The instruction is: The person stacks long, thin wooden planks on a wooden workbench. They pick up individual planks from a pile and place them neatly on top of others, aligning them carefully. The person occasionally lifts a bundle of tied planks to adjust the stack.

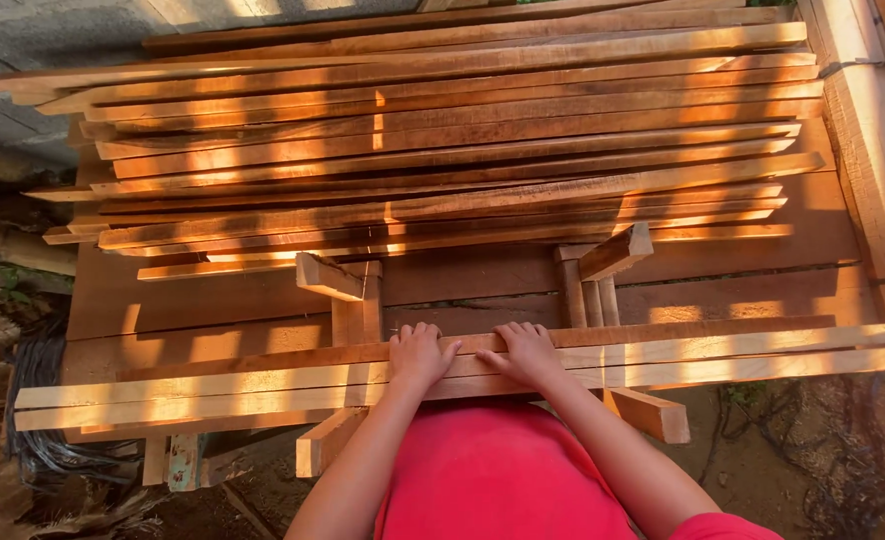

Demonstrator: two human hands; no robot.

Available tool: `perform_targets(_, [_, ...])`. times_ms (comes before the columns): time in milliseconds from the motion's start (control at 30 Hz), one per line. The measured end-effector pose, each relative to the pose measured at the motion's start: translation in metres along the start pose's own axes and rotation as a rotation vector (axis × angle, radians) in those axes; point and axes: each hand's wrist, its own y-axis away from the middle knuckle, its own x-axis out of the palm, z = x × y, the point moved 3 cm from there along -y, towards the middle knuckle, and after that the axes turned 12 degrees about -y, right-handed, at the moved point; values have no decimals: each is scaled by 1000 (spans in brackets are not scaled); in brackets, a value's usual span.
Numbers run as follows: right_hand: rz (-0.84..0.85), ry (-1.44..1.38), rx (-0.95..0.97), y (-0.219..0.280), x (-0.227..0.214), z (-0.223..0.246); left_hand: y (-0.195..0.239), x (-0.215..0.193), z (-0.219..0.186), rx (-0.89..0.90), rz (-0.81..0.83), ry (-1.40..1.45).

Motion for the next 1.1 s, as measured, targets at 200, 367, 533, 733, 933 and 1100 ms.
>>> perform_targets(200, [-1, 17, 11, 2, -1, 4, -10, 11, 1, -6, 35, -12])
perform_targets(367, [20, -7, 37, 3, -7, 9, -13, 8, -1, -4, 58, -35])
perform_targets(533, [76, -50, 93, -15, -1, 1, -27, -8, -9, 11, 175, -99])
perform_targets(733, [-301, -356, 24, -45, -33, 23, -58, -34, -20, 10, 457, -172])
perform_targets(933, [-628, -546, -123, -105, -115, 55, -94, -163, -25, 142, 433, 211])
perform_targets(1100, [-820, -331, -321, -189, -183, 46, -189, -226, 6, 75, 226, 396])
